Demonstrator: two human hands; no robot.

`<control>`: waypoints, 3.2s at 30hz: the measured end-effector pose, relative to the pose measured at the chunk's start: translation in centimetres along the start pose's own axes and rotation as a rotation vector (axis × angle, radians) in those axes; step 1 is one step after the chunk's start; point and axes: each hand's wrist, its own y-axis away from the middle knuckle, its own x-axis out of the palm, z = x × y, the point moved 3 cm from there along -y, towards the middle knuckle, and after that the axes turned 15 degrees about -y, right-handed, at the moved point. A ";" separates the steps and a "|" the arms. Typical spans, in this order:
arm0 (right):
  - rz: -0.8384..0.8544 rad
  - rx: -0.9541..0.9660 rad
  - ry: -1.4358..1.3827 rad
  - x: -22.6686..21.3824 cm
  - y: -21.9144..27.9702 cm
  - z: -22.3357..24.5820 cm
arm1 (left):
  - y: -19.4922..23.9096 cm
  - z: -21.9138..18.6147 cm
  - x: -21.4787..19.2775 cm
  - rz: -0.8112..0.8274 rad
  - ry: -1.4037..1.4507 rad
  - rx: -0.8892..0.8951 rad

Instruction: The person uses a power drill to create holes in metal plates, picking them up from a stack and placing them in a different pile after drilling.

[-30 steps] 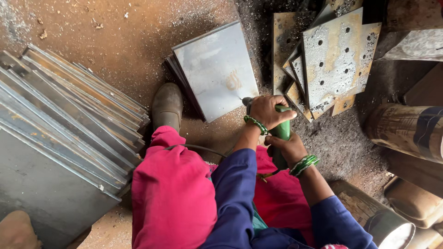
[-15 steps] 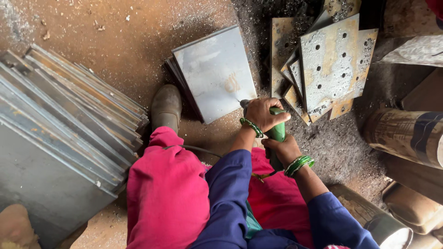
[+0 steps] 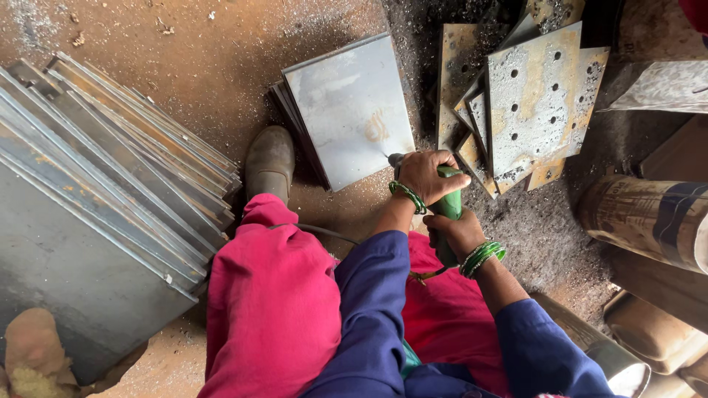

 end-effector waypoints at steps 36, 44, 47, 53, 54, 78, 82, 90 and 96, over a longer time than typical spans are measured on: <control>0.035 -0.047 0.052 -0.7 -0.2 -0.4 | 1.0 -3.1 1.7 -0.037 -0.336 -0.266; -0.011 -0.036 0.154 -0.7 -0.6 -0.1 | 0.9 -1.8 1.0 -0.122 -0.242 -0.080; -0.041 -0.127 0.122 -0.3 -0.5 -0.2 | 1.1 -1.3 0.7 -0.119 -0.206 -0.063; 0.003 -0.054 0.197 -0.2 -2.8 -3.1 | 1.0 -1.5 0.7 -0.181 -0.221 0.030; 0.006 -0.058 0.232 -0.3 -3.3 -3.4 | 0.7 -1.6 0.7 -0.171 -0.215 0.035; -0.041 -0.145 0.246 0.7 -2.1 -2.1 | 1.0 -2.2 -0.7 -0.068 -0.066 0.009; -0.028 -0.130 0.265 0.8 -2.7 -2.5 | 0.8 -1.5 -0.4 -0.050 -0.069 0.009; 0.085 -0.194 0.503 1.6 -3.4 -2.5 | 0.2 4.1 0.4 0.049 0.076 -0.097; 0.040 -0.119 0.265 2.2 -2.8 -2.3 | 0.3 4.9 -1.0 0.091 0.008 0.102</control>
